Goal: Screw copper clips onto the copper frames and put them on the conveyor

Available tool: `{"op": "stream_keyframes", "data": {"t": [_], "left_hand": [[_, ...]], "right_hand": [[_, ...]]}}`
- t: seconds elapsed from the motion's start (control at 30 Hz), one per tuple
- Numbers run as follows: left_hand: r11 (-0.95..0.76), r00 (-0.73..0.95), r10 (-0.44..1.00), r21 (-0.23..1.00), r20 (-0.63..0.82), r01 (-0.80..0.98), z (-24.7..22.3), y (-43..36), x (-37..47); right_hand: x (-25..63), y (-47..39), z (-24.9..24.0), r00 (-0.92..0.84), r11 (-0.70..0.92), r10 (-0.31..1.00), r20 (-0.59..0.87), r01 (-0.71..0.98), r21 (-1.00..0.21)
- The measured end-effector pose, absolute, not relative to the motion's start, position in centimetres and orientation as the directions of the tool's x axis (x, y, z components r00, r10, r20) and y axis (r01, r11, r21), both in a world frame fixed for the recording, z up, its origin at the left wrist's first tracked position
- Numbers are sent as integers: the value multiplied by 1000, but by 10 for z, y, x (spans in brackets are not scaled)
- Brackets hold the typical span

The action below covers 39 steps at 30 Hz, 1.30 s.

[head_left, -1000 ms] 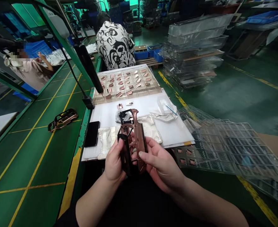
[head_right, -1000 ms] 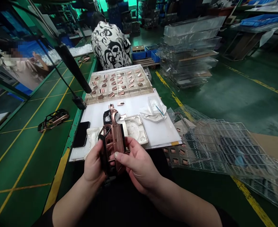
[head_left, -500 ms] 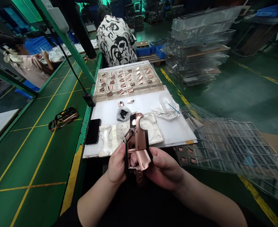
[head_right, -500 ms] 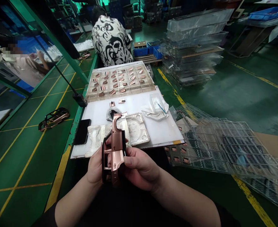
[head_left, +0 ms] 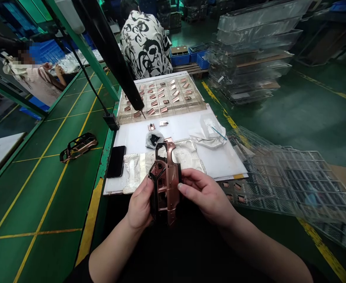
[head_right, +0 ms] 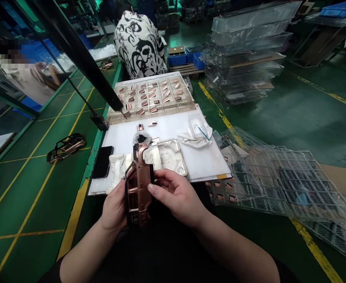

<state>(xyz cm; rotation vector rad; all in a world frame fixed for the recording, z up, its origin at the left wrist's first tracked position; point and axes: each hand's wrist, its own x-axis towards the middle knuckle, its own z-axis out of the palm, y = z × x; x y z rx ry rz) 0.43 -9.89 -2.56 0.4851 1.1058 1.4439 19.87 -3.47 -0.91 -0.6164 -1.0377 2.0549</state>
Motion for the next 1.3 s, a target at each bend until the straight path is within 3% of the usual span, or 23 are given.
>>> {"op": "stream_keyframes", "data": {"t": [0.1,0.3,0.67,0.83,1.1,1.3], "left_hand": [[177,-184,931,833,-315,-525,-27,-103,3],[240,-45,943,770,-329,-592,-20,-103,9],[234,37,960,727,-276,-646,-25,-104,16],[260,1,940,717,-340,-647,-29,-107,19],[278,14,943,768,-331,-577,-28,-107,16],[287,-48,901,676,-432,-679,-24,-104,19]], "right_hand": [[201,-31,-4,-679,-430,732,-51,-402,-809],[200,-34,-5,-820,-646,566,-85,-377,-664],[195,-39,-14,-808,-687,587,-57,-459,-564],[193,-39,-16,-814,-702,580,-40,-474,-531],[186,-36,-14,-779,-676,615,-126,-438,-593],[193,-37,-20,-770,-683,624,-132,-457,-569]]}}
